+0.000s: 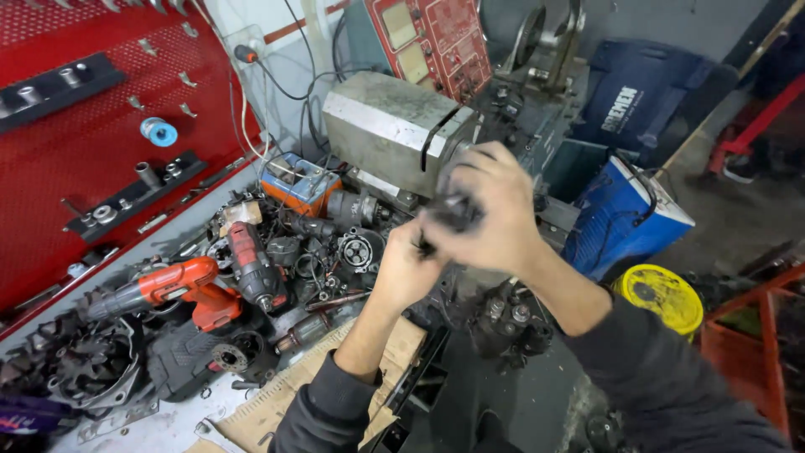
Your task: Disassembling and reassembling automotive electrical components like alternators and starters at a workbench.
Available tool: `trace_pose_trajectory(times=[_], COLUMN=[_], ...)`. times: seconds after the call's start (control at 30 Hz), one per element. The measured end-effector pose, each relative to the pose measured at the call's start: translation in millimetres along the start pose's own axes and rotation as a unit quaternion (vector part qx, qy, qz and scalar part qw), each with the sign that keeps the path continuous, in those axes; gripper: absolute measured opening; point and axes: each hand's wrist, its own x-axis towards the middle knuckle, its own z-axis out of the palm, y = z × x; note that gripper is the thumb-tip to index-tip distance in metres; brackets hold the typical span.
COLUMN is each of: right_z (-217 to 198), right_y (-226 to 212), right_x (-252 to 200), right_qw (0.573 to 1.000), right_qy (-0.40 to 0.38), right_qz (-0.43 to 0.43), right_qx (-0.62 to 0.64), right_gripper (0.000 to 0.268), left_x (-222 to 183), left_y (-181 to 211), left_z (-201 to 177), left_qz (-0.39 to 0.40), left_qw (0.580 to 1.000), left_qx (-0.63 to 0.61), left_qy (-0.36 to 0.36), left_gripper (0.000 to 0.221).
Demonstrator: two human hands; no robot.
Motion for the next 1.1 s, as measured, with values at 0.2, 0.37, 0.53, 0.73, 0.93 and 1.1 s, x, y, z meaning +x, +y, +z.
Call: trace_pose_trajectory(times=[0.2,0.37,0.53,0.73,0.93,1.1], right_z=[17,-32,-79,-69,-65,-58], right_y=[52,47,7,-28,-33,-19], right_x=[13,35,100,127,120,81], right_qw=[0.712,0.86,0.845,0.778,0.764,0.802], right_qy=[-0.098,-0.28,-0.519,-0.606,-0.586,-0.243], right_qz=[-0.066,-0.052,0.121,0.108,-0.04,-0.425], right_qx=[0.692,0.424,0.037,-0.126,-0.265,-0.343], right_gripper=[0.034,0.041,0.054,0.049,0.032,0.009], left_x=[3,2,-1,5,51,50], left_y=[11,24,24,8,10,57], left_z=[6,5,5,-5,-41,-52], left_qz=[-0.046,-0.036,-0.033,-0.019,0.036,0.083], left_qw=[0.998,0.999,0.999,0.999,0.974,0.984], left_qx=[-0.026,0.022,0.029,0.023,-0.219,-0.102], left_qy=[-0.024,-0.003,0.006,-0.034,-0.044,-0.12], left_gripper=[0.028,0.029,0.028,0.032,0.073,0.091])
